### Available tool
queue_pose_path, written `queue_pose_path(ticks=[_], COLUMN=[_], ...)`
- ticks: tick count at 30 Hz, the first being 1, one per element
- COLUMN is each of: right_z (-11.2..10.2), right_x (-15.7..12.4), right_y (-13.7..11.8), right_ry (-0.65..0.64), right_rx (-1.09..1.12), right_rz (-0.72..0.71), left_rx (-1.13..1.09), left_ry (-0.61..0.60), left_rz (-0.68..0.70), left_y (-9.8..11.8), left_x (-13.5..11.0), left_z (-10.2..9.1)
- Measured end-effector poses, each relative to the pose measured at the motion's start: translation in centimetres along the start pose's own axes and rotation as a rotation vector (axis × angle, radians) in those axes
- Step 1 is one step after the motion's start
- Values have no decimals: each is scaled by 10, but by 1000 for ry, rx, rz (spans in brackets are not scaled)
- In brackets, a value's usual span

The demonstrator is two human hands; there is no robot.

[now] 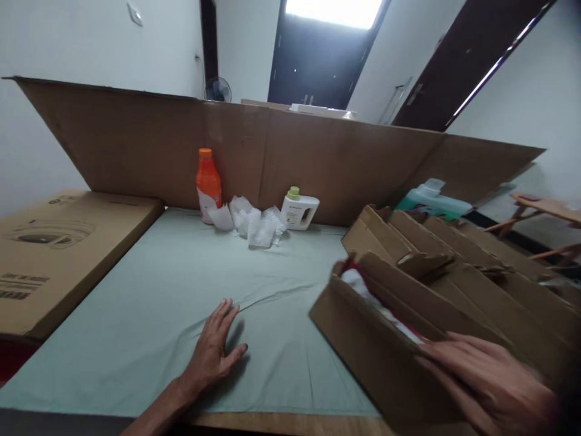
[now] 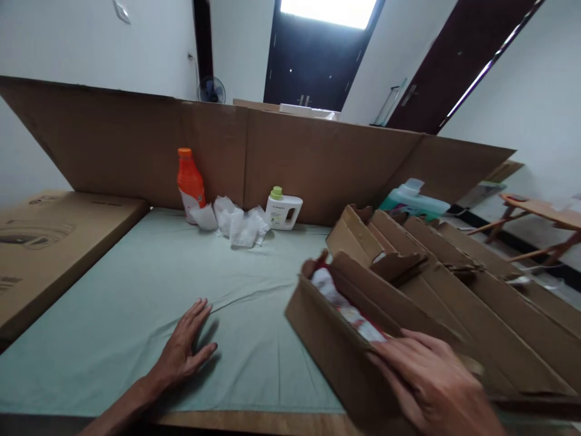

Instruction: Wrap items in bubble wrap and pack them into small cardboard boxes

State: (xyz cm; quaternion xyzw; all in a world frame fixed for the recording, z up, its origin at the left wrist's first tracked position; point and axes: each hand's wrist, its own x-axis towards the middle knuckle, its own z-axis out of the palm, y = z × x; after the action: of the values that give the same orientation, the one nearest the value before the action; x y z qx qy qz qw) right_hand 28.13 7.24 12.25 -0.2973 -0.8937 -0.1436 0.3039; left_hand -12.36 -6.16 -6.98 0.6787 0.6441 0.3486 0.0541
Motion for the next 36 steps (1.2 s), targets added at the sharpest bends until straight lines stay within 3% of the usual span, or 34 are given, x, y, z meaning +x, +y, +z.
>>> queue_pose_path(ticks=[4, 7, 9, 12, 16, 20, 22, 24, 27, 32, 36], right_z=[26, 53, 66, 86, 134, 178, 190, 199, 216, 246, 257], right_x=[73, 102, 99, 73, 45, 52, 58, 61, 58, 55, 65], right_y=[-59, -80, -80, -69, -50, -42, -38, -35, -37, -54, -59], right_ry=[-70, -24, 27, 81, 61, 166, 123, -11, -172, -105, -92], right_rx=[137, 118, 102, 168, 492, 802, 883, 955, 1064, 1059, 1028], right_rz=[-175, -197, -128, 101, 463, 766, 821, 848, 908, 954, 934], left_rx=[-179, -291, -349, -403, -488, -606, -629, -633, -642, -707, -707], left_ry=[64, 110, 148, 168, 118, 49, 47, 53, 41, -6, 58], left_rz=[-116, -220, -282, -321, -301, -254, -228, -225, -233, -231, -299], left_y=[4, 6, 2, -13, -31, -30, -27, -26, -29, -34, -34], left_x=[8, 18, 24, 36, 64, 88, 91, 90, 92, 115, 125], left_z=[-4, -7, -10, -15, -12, 3, 11, 16, 10, -14, -14])
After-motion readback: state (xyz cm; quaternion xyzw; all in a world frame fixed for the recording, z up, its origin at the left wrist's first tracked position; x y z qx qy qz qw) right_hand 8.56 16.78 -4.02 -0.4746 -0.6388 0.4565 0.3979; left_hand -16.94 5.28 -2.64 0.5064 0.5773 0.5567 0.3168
